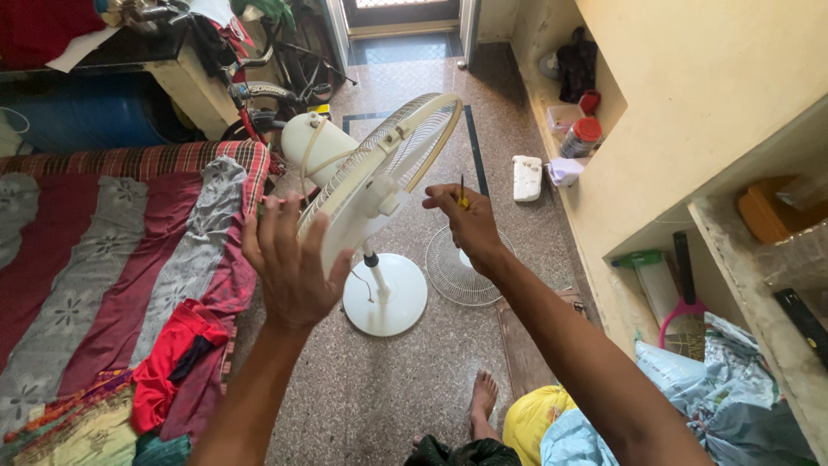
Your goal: The person uses a screwdriver to loosen screws on the front grill of a standing fan. After removing the grill, they unscrew the central hub nut and remove the fan blades from the motor shaft.
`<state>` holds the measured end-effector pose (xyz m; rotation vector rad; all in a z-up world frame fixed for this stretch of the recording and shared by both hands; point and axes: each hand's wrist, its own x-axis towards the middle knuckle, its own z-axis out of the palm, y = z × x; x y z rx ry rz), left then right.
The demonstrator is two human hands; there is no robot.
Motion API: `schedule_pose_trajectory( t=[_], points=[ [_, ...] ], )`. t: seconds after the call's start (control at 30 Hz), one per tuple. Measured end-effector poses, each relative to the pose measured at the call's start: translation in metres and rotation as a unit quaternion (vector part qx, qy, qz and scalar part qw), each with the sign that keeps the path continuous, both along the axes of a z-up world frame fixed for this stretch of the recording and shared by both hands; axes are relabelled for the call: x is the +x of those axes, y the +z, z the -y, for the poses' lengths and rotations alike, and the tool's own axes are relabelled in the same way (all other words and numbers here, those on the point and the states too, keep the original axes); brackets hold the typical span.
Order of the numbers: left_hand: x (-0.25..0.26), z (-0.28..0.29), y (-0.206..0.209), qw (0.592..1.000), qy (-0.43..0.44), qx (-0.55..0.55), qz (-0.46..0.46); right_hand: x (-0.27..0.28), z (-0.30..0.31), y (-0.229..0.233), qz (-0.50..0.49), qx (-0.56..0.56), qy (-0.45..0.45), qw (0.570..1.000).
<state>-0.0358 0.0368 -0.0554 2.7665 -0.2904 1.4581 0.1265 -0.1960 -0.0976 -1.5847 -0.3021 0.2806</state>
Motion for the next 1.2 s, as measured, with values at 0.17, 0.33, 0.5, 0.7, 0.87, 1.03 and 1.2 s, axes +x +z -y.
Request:
schedule_pose_trajectory(
  t=[0.17,0.33,0.5,0.7,0.87,1.03,1.2],
  points=[
    [-0.006,0.013,-0.006,0.998,-0.005,0.058,-0.020,0.003,0.002,0.002,-0.018,0.016,0.016,1.000],
    [-0.004,0.012,-0.005,0.999,-0.004,0.020,-0.048,0.009,0.008,0.006,0.005,0.011,0.026,1.000],
    [-0.005,0.012,-0.002,0.998,-0.003,0.016,-0.064,0.013,0.019,-0.002,-0.008,0.031,0.026,0.999],
    [-0.004,0.017,-0.002,0.998,-0.008,0.012,-0.066,0.016,0.025,-0.015,-0.022,0.022,0.038,0.999],
    [-0.005,0.022,0.000,0.998,-0.011,0.013,-0.059,0.007,0.022,-0.012,-0.071,-0.002,0.020,0.997],
    [-0.002,0.020,0.004,0.998,-0.020,-0.003,-0.064,0.004,0.011,-0.010,-0.067,0.000,0.031,0.997],
    [-0.002,0.023,0.004,0.998,-0.023,-0.015,-0.059,0.011,-0.008,-0.029,-0.033,-0.011,0.022,0.999]
  ],
)
